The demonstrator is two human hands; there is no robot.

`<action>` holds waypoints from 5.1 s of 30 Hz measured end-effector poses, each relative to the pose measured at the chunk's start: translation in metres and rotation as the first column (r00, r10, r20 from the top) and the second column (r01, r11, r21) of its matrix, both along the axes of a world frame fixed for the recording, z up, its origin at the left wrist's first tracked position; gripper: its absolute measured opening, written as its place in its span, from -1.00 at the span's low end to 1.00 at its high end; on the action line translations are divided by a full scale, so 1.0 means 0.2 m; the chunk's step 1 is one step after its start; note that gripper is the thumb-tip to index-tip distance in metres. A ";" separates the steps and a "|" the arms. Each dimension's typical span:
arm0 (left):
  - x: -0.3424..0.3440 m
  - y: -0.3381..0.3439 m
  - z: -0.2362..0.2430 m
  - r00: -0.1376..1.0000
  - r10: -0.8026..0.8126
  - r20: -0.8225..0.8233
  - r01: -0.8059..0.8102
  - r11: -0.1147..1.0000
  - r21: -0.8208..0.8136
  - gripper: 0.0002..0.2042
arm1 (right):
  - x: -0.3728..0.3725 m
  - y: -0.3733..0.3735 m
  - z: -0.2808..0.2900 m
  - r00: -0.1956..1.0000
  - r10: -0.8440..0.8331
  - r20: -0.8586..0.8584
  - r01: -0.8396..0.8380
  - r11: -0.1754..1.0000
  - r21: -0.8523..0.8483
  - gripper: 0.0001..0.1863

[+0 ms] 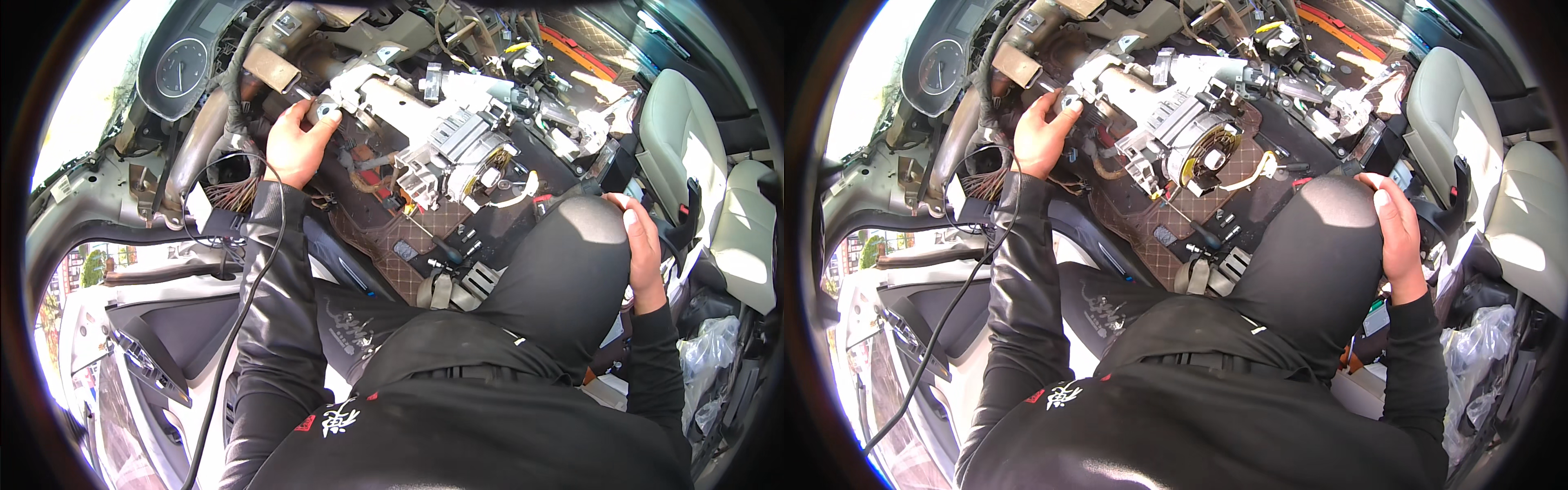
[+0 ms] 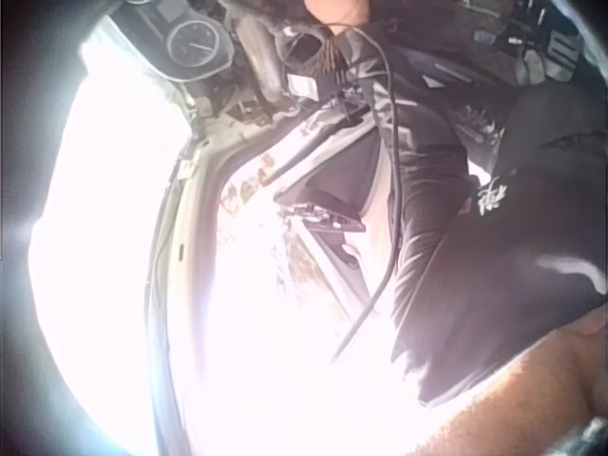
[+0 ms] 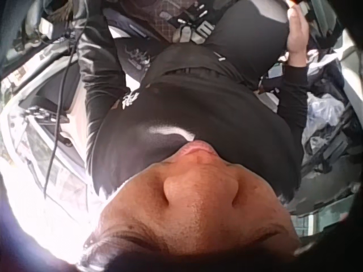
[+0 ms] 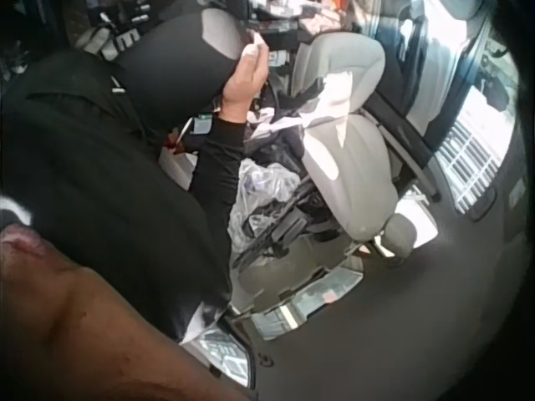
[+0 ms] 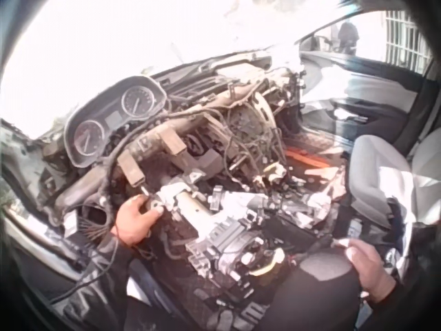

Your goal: The person removes a metal bracket from the steering column using a power drill, then reattaches it and tightens the screws. The person also manipulates wiring and a small plastic clip near the column.

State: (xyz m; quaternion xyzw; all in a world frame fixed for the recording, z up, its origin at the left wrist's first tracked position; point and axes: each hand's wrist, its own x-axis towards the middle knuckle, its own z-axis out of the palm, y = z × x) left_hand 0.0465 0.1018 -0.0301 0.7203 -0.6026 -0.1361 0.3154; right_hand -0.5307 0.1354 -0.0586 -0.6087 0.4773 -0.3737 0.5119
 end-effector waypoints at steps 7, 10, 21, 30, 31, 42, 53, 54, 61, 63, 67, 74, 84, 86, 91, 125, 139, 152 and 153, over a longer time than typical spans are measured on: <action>-0.04 0.02 0.03 0.999 -0.026 -0.024 0.023 0.996 -0.090 -0.48 | 0.00 -0.02 0.01 0.997 0.005 -0.072 -0.008 0.999 -0.042 -0.41; -0.04 0.02 0.03 0.999 -0.041 -0.007 0.040 0.995 -0.091 -0.50 | 0.00 -0.04 0.00 0.997 0.020 -0.070 -0.024 0.998 -0.059 -0.44; -0.02 0.03 0.05 0.999 -0.041 -0.028 0.041 0.999 0.014 -0.51 | 0.04 -0.10 0.01 0.993 0.061 -0.099 -0.055 0.997 0.056 -0.51; 0.07 -0.03 0.02 0.994 -0.037 -0.099 0.047 0.994 0.098 -0.46 | -0.18 -0.36 0.15 0.907 0.330 -0.263 -0.342 0.940 0.001 -0.72; 0.08 -0.03 0.02 0.998 -0.037 0.054 0.032 0.995 0.092 -0.44 | -0.23 -0.34 0.12 0.934 0.297 -0.199 -0.315 0.947 -0.067 -0.75; 0.14 -0.05 0.02 0.998 -0.053 -0.035 0.057 0.991 0.119 -0.50 | -0.78 0.92 -1.24 0.297 0.565 -0.770 0.052 0.796 0.603 -0.72; -0.05 0.01 0.14 0.991 -0.088 0.105 0.072 0.986 0.150 -0.41 | -0.74 1.32 -1.67 0.165 0.045 -0.985 0.489 0.864 0.121 -0.74; -0.06 0.01 0.14 0.974 -0.066 0.215 0.034 0.988 0.148 -0.40 | -0.75 1.34 -1.67 0.156 0.091 -0.984 0.526 0.835 0.161 -0.70; -0.03 0.00 0.09 0.927 0.018 0.374 -0.063 0.992 0.110 -0.32 | -0.87 1.30 -1.57 0.155 0.254 -0.955 0.476 0.828 0.298 -0.68; -0.03 0.00 0.06 0.888 0.014 0.460 -0.001 1.000 -0.030 -0.36 | -0.88 1.28 -1.54 0.182 0.266 -0.947 0.430 0.844 0.320 -0.62; -0.03 0.01 0.04 0.924 -0.015 0.383 0.057 0.994 -0.098 -0.44 | -0.82 1.28 -1.53 0.116 0.199 -0.973 0.489 0.841 0.230 -0.58; -0.06 0.01 0.07 0.939 0.004 0.343 0.016 0.998 -0.055 -0.45 | -0.88 1.20 -1.55 0.280 0.069 -0.958 0.535 0.817 0.215 -0.75; -0.07 0.02 0.08 0.949 -0.001 0.314 0.024 0.997 -0.069 -0.44 | -0.91 1.32 -1.40 0.809 -0.221 -0.545 0.309 0.948 0.075 -0.87; -0.07 0.02 0.08 0.951 -0.005 0.309 0.029 0.997 -0.073 -0.44 | -0.90 1.23 -1.29 0.801 -0.263 -0.538 0.309 0.951 -0.004 -0.86; -0.06 0.01 0.07 0.953 0.029 0.302 -0.015 0.999 -0.050 -0.43 | -0.84 0.88 -1.06 0.847 -0.418 -0.329 0.478 0.870 0.125 -0.90; 0.43 -0.14 -0.14 0.985 -0.021 -0.173 0.048 0.987 0.155 -0.35 | -0.84 0.41 -0.12 0.871 -0.492 0.021 0.470 0.843 0.260 -0.92; -0.10 -0.01 0.14 0.858 0.023 0.513 -0.088 0.991 0.102 -0.38 | -0.14 -0.27 -0.49 0.967 0.140 -0.212 -0.145 0.989 -0.011 -0.58; -0.10 0.00 0.13 0.905 0.007 0.424 -0.043 0.996 0.074 -0.48 | 0.01 -0.50 -0.14 0.993 -0.009 0.118 -0.009 0.990 0.144 -0.75; -0.10 0.01 0.14 0.909 0.008 0.417 -0.046 0.996 0.081 -0.48 | 0.00 -0.52 0.00 0.999 0.017 0.038 -0.020 0.995 0.099 -0.77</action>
